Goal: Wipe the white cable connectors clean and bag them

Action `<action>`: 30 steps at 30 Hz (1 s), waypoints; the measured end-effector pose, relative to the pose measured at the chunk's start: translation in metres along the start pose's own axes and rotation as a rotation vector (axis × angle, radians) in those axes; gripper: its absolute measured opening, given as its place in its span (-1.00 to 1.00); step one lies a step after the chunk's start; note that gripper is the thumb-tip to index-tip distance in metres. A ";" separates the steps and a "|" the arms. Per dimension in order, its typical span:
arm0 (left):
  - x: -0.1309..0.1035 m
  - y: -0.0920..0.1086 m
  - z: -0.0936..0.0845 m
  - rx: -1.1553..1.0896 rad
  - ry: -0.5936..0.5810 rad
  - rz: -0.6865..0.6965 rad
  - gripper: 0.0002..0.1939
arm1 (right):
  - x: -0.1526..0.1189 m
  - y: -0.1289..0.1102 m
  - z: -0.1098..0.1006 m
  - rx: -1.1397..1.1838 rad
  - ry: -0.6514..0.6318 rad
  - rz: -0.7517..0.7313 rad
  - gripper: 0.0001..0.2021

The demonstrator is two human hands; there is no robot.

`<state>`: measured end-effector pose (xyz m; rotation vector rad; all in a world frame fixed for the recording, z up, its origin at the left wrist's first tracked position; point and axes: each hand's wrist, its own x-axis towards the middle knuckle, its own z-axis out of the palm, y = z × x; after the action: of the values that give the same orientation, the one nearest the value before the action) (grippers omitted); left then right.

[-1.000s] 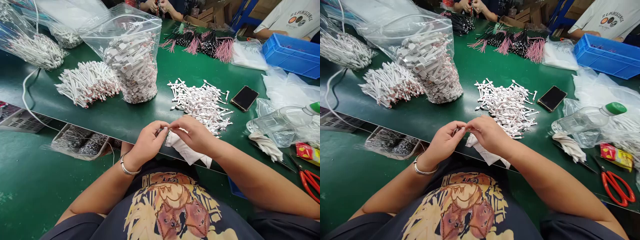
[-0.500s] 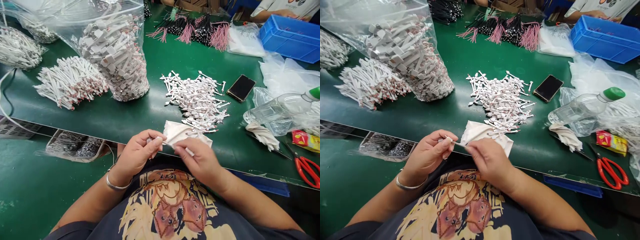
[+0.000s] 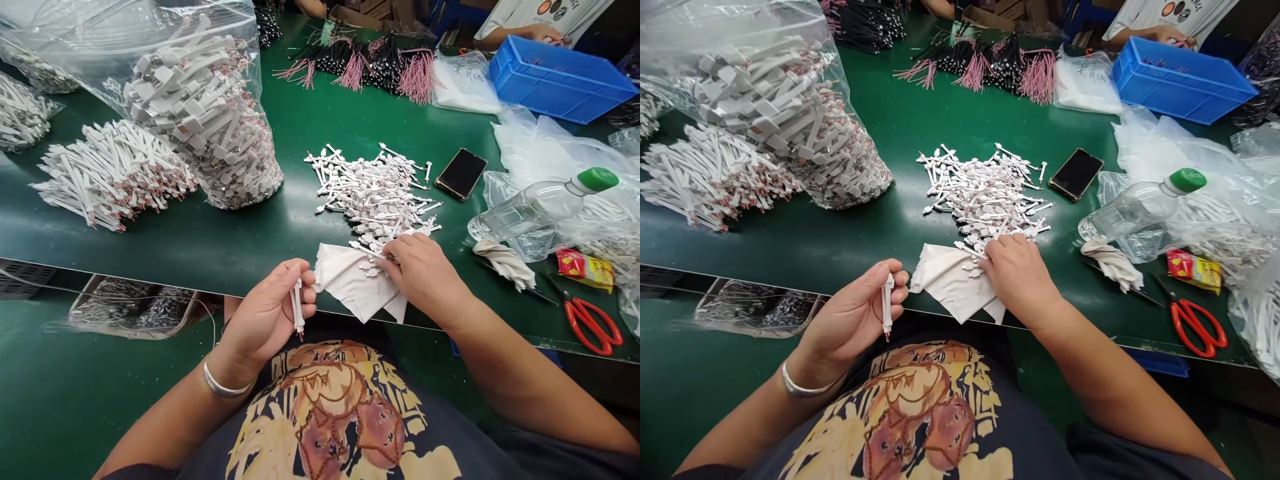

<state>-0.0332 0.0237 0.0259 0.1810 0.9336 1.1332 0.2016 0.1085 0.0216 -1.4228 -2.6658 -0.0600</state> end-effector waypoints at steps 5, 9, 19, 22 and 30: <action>0.002 -0.006 -0.003 0.270 -0.056 0.146 -0.83 | -0.004 -0.001 0.005 0.129 0.088 0.024 -0.87; 0.002 -0.009 -0.002 0.621 -0.027 0.336 -0.66 | -0.014 -0.014 -0.006 0.263 0.220 -0.052 -0.91; 0.003 -0.013 0.001 0.605 -0.114 0.292 -0.80 | -0.028 -0.044 -0.015 0.514 0.273 -0.157 -0.95; 0.005 -0.014 0.000 0.492 -0.120 0.241 -0.71 | -0.027 -0.049 -0.010 0.642 0.193 -0.135 -0.93; 0.006 -0.013 0.006 0.238 -0.062 0.173 -0.76 | -0.032 -0.065 -0.011 0.790 0.050 -0.298 -0.87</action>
<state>-0.0189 0.0246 0.0189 0.4966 1.0107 1.1658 0.1664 0.0450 0.0300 -0.7554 -2.3842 0.8138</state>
